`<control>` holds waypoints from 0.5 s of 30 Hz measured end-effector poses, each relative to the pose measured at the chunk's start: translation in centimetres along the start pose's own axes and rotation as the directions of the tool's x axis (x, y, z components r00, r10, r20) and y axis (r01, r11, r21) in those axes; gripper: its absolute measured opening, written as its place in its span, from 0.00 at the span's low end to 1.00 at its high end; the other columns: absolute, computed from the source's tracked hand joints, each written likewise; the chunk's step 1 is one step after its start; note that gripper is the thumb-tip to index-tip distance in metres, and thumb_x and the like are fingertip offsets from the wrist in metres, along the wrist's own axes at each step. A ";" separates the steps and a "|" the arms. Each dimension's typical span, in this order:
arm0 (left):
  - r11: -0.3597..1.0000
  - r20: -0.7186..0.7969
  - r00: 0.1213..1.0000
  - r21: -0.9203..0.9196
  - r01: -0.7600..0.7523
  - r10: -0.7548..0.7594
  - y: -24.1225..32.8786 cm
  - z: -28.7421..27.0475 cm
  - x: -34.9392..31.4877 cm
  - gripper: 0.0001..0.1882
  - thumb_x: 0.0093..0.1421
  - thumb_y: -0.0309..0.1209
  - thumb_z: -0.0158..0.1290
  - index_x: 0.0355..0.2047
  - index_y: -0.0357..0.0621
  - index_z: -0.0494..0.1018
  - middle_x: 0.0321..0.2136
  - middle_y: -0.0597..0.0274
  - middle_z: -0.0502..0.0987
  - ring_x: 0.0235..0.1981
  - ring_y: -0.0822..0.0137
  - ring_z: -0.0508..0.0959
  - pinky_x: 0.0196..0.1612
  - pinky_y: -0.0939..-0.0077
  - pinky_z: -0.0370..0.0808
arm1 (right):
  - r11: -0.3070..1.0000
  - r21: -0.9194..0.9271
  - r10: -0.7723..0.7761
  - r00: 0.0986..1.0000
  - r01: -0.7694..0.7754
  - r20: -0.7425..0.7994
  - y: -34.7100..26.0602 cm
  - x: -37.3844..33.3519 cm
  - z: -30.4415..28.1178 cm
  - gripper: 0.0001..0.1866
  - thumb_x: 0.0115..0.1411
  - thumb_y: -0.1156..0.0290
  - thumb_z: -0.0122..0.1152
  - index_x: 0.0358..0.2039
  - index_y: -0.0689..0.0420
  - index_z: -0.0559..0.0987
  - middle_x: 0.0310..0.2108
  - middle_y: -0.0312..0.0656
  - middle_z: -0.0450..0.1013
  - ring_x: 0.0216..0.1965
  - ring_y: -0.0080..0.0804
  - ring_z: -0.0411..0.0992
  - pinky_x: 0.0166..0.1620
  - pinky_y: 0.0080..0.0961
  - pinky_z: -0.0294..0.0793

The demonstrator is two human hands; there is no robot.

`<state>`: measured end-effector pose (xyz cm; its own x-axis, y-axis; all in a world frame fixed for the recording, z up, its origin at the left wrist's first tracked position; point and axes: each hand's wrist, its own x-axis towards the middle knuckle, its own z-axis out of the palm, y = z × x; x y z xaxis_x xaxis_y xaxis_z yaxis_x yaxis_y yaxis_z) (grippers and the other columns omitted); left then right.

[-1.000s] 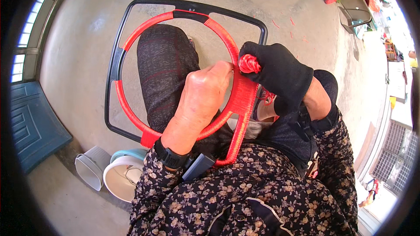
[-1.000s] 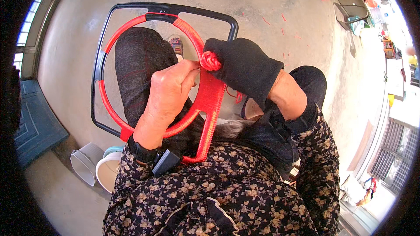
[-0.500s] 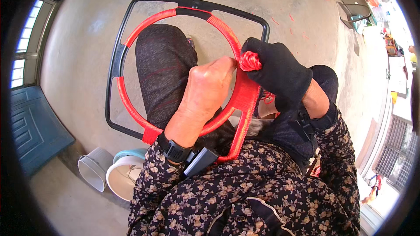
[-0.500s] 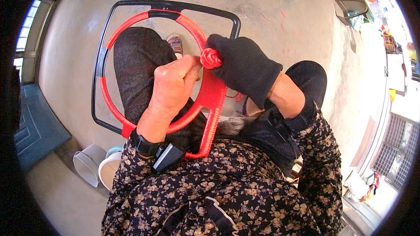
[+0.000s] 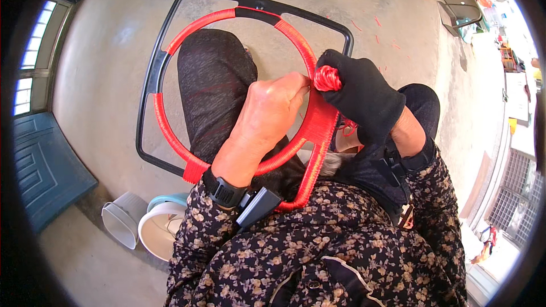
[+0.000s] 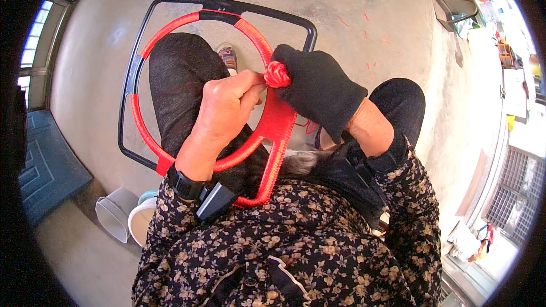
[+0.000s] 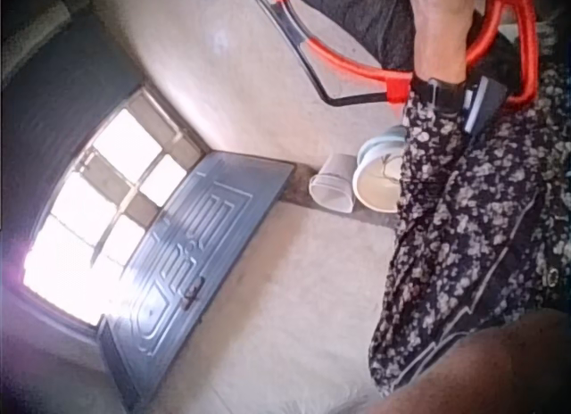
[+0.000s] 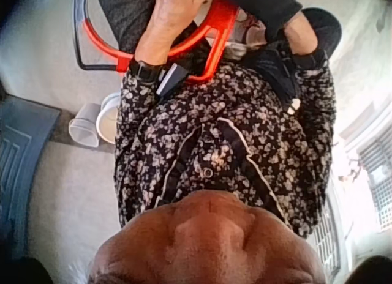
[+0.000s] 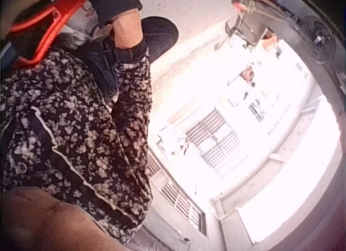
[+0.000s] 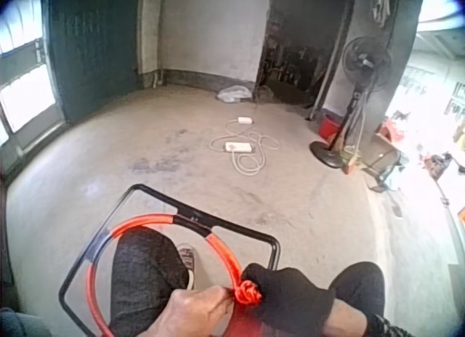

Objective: The person is weaving a stool using a red plastic rope.

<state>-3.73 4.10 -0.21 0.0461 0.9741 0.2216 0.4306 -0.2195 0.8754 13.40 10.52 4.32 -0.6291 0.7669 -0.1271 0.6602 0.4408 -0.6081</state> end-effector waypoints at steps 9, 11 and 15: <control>0.990 -0.067 0.989 -0.042 0.132 -0.135 -0.4 0.9 -0.7 0.02 0.57 0.22 0.52 0.31 0.37 0.73 0.20 0.56 0.78 0.21 0.69 0.80 0.22 0.78 0.74 | 0.994 0.105 0.046 0.967 -0.020 -0.250 0.0 -1.6 0.9 0.15 0.48 0.70 0.64 0.36 0.55 0.72 0.28 0.48 0.74 0.31 0.48 0.74 0.34 0.35 0.74; 0.960 -0.060 0.968 -0.158 0.233 -0.245 0.2 0.7 -0.8 0.02 0.58 0.21 0.52 0.32 0.36 0.72 0.20 0.60 0.77 0.21 0.73 0.78 0.22 0.81 0.73 | 0.993 0.115 0.011 0.924 0.036 -0.383 0.4 -2.5 1.2 0.13 0.49 0.72 0.64 0.36 0.55 0.73 0.28 0.46 0.75 0.29 0.43 0.75 0.34 0.32 0.74; 0.854 0.044 0.914 -0.343 0.392 -0.403 1.2 0.4 -0.7 0.02 0.59 0.20 0.51 0.33 0.36 0.69 0.20 0.65 0.76 0.21 0.80 0.75 0.21 0.85 0.72 | 0.634 0.765 0.574 0.731 -0.113 -0.368 0.5 -4.9 2.4 0.09 0.53 0.74 0.64 0.34 0.58 0.75 0.28 0.32 0.74 0.26 0.17 0.70 0.28 0.17 0.72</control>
<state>-2.91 3.15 0.56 -0.0920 0.9814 -0.1687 0.0768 0.1759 0.9814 15.83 5.89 2.70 0.0701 0.9856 -0.1536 0.1762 -0.1638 -0.9706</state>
